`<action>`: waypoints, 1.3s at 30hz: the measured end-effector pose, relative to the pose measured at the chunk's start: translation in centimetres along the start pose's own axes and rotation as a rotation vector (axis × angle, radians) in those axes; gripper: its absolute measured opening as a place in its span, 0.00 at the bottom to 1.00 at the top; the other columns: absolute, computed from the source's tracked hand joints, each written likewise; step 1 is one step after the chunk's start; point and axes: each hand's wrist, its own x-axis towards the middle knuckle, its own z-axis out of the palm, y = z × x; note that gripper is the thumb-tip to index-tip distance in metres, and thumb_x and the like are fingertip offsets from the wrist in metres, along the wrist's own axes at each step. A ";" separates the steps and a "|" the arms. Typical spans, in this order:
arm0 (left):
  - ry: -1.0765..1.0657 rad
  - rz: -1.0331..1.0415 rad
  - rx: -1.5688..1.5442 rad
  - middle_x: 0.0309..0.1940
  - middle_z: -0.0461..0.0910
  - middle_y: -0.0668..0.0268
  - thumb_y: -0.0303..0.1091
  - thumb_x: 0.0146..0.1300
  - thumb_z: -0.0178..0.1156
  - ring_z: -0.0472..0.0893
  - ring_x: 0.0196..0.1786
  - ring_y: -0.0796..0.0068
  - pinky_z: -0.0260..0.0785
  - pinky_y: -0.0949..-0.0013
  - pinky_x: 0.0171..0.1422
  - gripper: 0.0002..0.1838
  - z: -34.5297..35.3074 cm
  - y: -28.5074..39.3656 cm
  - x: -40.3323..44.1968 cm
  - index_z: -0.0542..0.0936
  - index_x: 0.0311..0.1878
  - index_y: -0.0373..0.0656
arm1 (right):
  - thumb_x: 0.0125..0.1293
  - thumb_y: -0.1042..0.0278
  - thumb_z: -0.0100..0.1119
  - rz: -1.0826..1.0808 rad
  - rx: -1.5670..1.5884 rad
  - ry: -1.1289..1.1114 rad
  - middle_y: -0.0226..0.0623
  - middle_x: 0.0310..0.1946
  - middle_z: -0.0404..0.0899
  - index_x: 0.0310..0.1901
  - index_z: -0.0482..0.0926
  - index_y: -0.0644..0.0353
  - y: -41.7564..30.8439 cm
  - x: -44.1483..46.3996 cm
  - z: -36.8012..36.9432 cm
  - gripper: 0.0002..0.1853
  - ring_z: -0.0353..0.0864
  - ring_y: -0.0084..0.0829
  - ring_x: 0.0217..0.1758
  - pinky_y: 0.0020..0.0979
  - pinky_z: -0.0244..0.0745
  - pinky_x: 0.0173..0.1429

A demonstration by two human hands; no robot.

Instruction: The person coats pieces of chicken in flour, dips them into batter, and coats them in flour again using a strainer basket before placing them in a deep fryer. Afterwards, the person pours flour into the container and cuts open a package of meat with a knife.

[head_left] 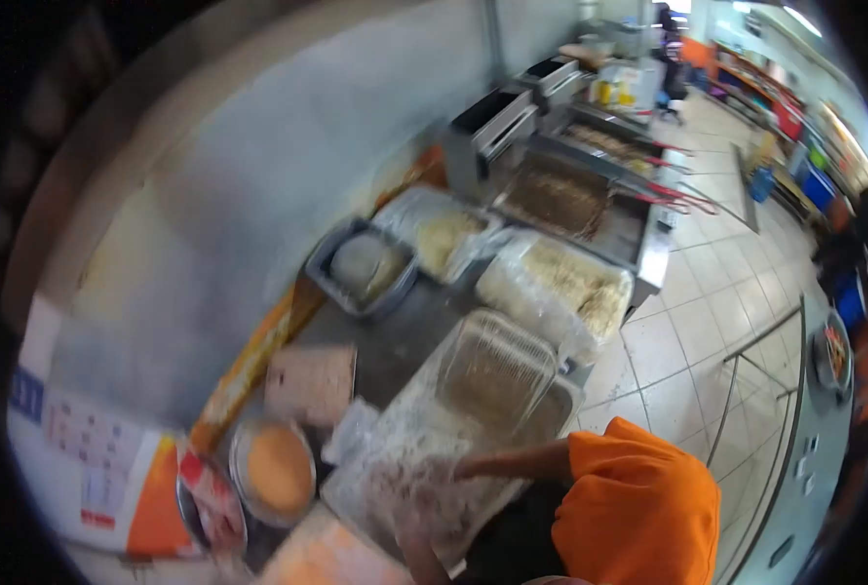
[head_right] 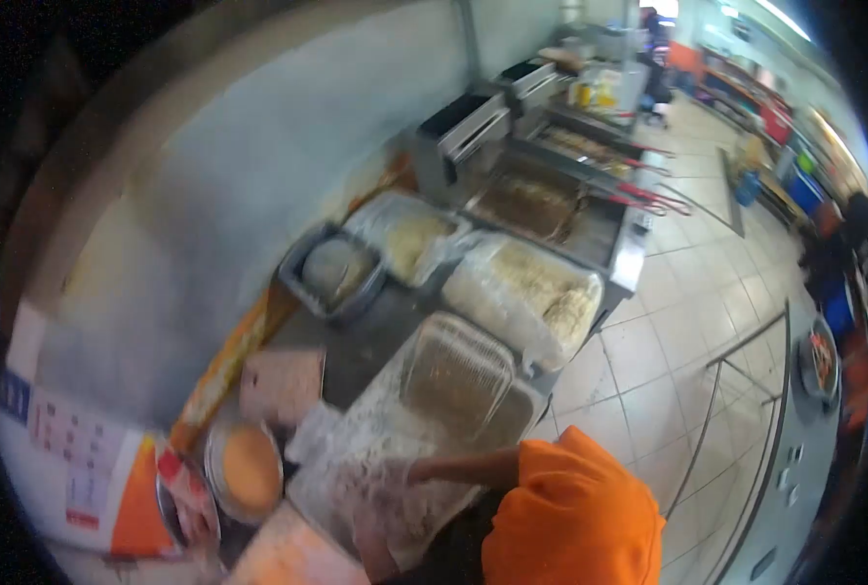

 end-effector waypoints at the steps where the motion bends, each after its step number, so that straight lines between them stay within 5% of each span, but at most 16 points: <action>1: -0.005 0.016 0.077 0.47 0.77 0.61 0.40 0.66 0.56 0.76 0.48 0.67 0.70 0.63 0.53 0.21 0.0 0.6 -0.6 0.73 0.58 0.39 | 0.68 0.59 0.51 -0.011 0.039 0.003 0.40 0.58 0.70 0.60 0.70 0.60 -0.5 -0.3 -0.2 0.22 0.71 0.32 0.57 0.34 0.67 0.61; 7: -0.062 0.018 0.281 0.46 0.78 0.61 0.40 0.66 0.56 0.77 0.48 0.67 0.70 0.63 0.52 0.20 -0.5 2.0 -0.6 0.73 0.57 0.39 | 0.69 0.59 0.51 0.047 0.253 -0.054 0.39 0.59 0.70 0.61 0.69 0.60 -2.4 -2.3 -2.8 0.22 0.71 0.31 0.58 0.34 0.67 0.62; 11: -0.095 -0.022 0.319 0.45 0.78 0.62 0.39 0.66 0.56 0.77 0.47 0.67 0.70 0.63 0.52 0.20 -0.8 1.7 -1.4 0.74 0.57 0.39 | 0.62 0.63 0.62 0.161 0.505 0.000 0.36 0.49 0.77 0.58 0.72 0.61 0.0 -1.7 -2.5 0.23 0.74 0.24 0.47 0.26 0.72 0.51; 14: -0.112 -0.049 0.349 0.45 0.79 0.62 0.39 0.66 0.57 0.77 0.47 0.66 0.71 0.63 0.52 0.20 -1.6 1.3 -2.1 0.74 0.57 0.39 | 0.63 0.61 0.61 0.363 0.321 -0.122 0.36 0.46 0.79 0.59 0.70 0.63 -10.9 0.5 -6.5 0.26 0.74 0.23 0.45 0.26 0.73 0.50; 15: -0.122 -0.057 0.359 0.45 0.79 0.62 0.39 0.66 0.57 0.78 0.47 0.66 0.71 0.63 0.52 0.20 -1.8 1.3 -2.4 0.74 0.57 0.39 | 0.64 0.57 0.59 0.478 0.160 -0.203 0.40 0.52 0.77 0.60 0.71 0.61 -9.9 1.0 -6.2 0.26 0.77 0.29 0.48 0.30 0.74 0.52; 18: -0.145 -0.088 0.394 0.44 0.79 0.62 0.39 0.66 0.57 0.78 0.46 0.66 0.71 0.63 0.51 0.20 -2.6 1.4 -4.4 0.75 0.56 0.38 | 0.64 0.50 0.55 0.301 -0.894 -0.277 0.41 0.46 0.80 0.57 0.73 0.60 -2.8 -2.1 -4.2 0.26 0.80 0.37 0.44 0.35 0.70 0.55; 19: -0.130 -0.101 0.386 0.44 0.79 0.62 0.39 0.66 0.57 0.78 0.46 0.66 0.71 0.63 0.51 0.19 -2.7 1.5 -5.1 0.75 0.56 0.38 | 0.62 0.48 0.56 0.263 -0.904 -0.332 0.42 0.45 0.81 0.56 0.74 0.58 -2.9 -2.5 -4.8 0.26 0.80 0.40 0.43 0.37 0.69 0.56; 21: 0.070 -0.218 0.101 0.44 0.80 0.62 0.38 0.66 0.57 0.78 0.46 0.66 0.71 0.63 0.51 0.19 -2.5 1.4 -6.5 0.75 0.56 0.38 | 0.59 0.46 0.57 0.186 -1.034 -0.572 0.43 0.42 0.81 0.53 0.76 0.56 -4.3 -1.9 -6.9 0.26 0.80 0.42 0.42 0.38 0.69 0.55; 23: 0.202 -0.369 -0.295 0.42 0.80 0.62 0.40 0.65 0.58 0.78 0.44 0.67 0.71 0.63 0.50 0.19 -3.2 2.4 -7.1 0.76 0.54 0.39 | 0.53 0.49 0.63 0.649 -0.395 -0.290 0.39 0.37 0.81 0.51 0.77 0.54 -4.8 -0.6 -8.7 0.26 0.79 0.37 0.39 0.38 0.72 0.47; 25: 0.156 -0.547 -0.629 0.43 0.80 0.61 0.42 0.64 0.59 0.79 0.43 0.65 0.71 0.61 0.51 0.20 -4.8 4.6 -7.9 0.77 0.53 0.39 | 0.51 0.51 0.65 0.353 -0.539 -0.143 0.39 0.34 0.80 0.51 0.77 0.54 -5.9 -0.2 -8.6 0.26 0.79 0.35 0.37 0.38 0.73 0.44; 28: 0.395 -0.105 -0.544 0.43 0.80 0.61 0.42 0.65 0.58 0.79 0.45 0.66 0.71 0.61 0.49 0.19 -4.0 4.0 -6.8 0.78 0.54 0.41 | 0.50 0.52 0.67 0.190 -0.592 -0.084 0.40 0.34 0.79 0.51 0.77 0.55 -9.0 1.5 -7.6 0.27 0.79 0.35 0.39 0.37 0.73 0.44; 31: 0.207 0.019 0.017 0.48 0.77 0.61 0.40 0.66 0.56 0.76 0.51 0.66 0.70 0.62 0.50 0.19 -1.0 -0.5 -6.4 0.75 0.57 0.43 | 0.52 0.50 0.65 0.148 -0.629 -0.005 0.39 0.41 0.79 0.52 0.76 0.52 -12.9 5.1 -7.7 0.27 0.79 0.35 0.46 0.37 0.73 0.50; 34: 0.252 0.037 -0.253 0.53 0.74 0.61 0.39 0.67 0.54 0.73 0.55 0.65 0.69 0.62 0.53 0.19 1.1 -1.7 -6.1 0.73 0.60 0.45 | 0.57 0.50 0.60 -0.031 -0.825 0.227 0.37 0.42 0.79 0.53 0.76 0.48 -16.3 9.7 -7.2 0.23 0.79 0.33 0.47 0.37 0.75 0.50; 37: 0.344 0.181 -1.015 0.58 0.70 0.61 0.38 0.69 0.52 0.70 0.59 0.64 0.68 0.61 0.56 0.20 3.2 -2.1 -4.5 0.71 0.62 0.47 | 0.60 0.54 0.57 -0.149 -0.734 0.162 0.40 0.42 0.79 0.52 0.76 0.51 -12.1 15.1 -5.2 0.20 0.80 0.35 0.44 0.38 0.76 0.45; 39: 0.318 0.348 -1.507 0.61 0.68 0.61 0.37 0.69 0.50 0.68 0.62 0.63 0.67 0.61 0.58 0.21 4.8 -2.9 -3.4 0.69 0.64 0.48 | 0.62 0.57 0.51 -0.119 -0.144 0.057 0.34 0.32 0.77 0.39 0.76 0.53 -2.8 20.2 -5.7 0.11 0.78 0.33 0.36 0.32 0.74 0.39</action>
